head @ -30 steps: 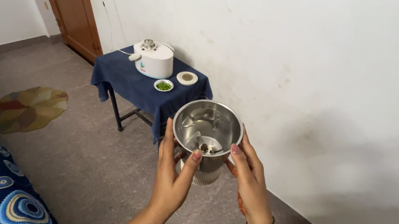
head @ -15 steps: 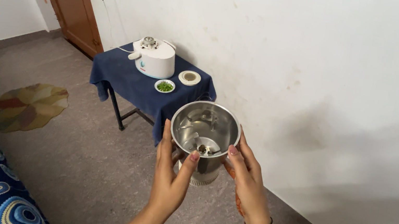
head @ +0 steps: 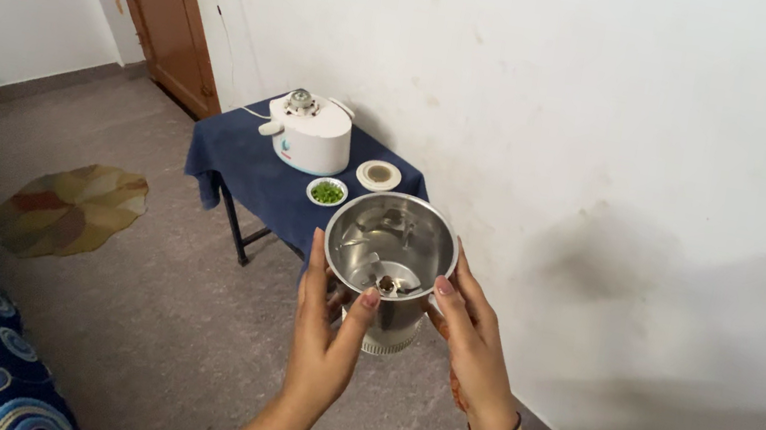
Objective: The person removes the lid from a blender jar on a shelf, carries it to a small table, and places it down. Then the person returns to the shelf, picks up the blender jar, and places it onto the blender base on the table.
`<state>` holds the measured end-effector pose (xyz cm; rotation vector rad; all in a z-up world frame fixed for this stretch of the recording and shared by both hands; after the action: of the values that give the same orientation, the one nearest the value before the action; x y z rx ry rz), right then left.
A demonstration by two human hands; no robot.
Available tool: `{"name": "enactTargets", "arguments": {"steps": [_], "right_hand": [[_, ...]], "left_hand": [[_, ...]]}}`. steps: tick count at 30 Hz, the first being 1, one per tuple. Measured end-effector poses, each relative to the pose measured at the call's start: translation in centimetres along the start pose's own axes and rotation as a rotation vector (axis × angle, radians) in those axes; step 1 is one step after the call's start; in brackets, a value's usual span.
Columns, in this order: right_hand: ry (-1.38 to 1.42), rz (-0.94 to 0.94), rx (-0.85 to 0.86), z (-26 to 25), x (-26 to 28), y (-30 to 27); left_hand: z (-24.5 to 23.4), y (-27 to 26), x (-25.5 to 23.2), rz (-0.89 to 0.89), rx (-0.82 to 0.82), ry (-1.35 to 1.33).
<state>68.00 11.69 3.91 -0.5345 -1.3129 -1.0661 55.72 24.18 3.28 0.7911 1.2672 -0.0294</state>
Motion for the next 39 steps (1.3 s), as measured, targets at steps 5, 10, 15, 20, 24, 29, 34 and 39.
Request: {"name": "enactTargets", "arguments": {"steps": [5, 10, 15, 20, 24, 29, 34, 39], "right_hand": [[0.069, 0.071, 0.03, 0.4, -0.6, 3.2], [0.012, 0.086, 0.033, 0.2, -1.3, 6.1], [0.018, 0.048, 0.078, 0.0, -2.3, 9.0], [0.022, 0.038, 0.115, 0.6, -3.7, 11.5], [0.037, 0.061, 0.131, 1.5, -4.5, 13.0], [0.02, 0.091, 0.122, 3.1, -5.7, 14.8], [0.064, 0.12, 0.098, 5.1, -6.6, 17.2], [0.071, 0.036, 0.139, 6.8, -7.0, 19.3]], "left_hand": [[1.2, 2.4, 1.7, 0.022, -0.019, 0.012], [2.7, 4.4, 3.4, -0.006, -0.037, 0.02], [3.8, 6.1, 4.6, 0.01, -0.068, 0.021], [4.0, 7.6, 5.6, 0.01, -0.095, 0.034], [3.9, 9.1, 6.1, 0.046, -0.083, 0.02], [3.1, 11.3, 7.8, -0.007, -0.084, 0.009], [2.5, 14.5, 8.9, 0.002, -0.072, 0.05], [2.0, 17.0, 10.4, -0.006, -0.072, 0.086]]}}
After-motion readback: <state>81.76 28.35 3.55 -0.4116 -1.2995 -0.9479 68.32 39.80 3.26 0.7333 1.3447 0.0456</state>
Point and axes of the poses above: each hand's wrist, its own y-axis towards the middle knuckle, its own z-axis out of the palm, x = y × z, the point moved 7 cm from there along y, towards the middle knuckle, and after that the axes turned 11 degrees about -x, right-handed, at the moved point
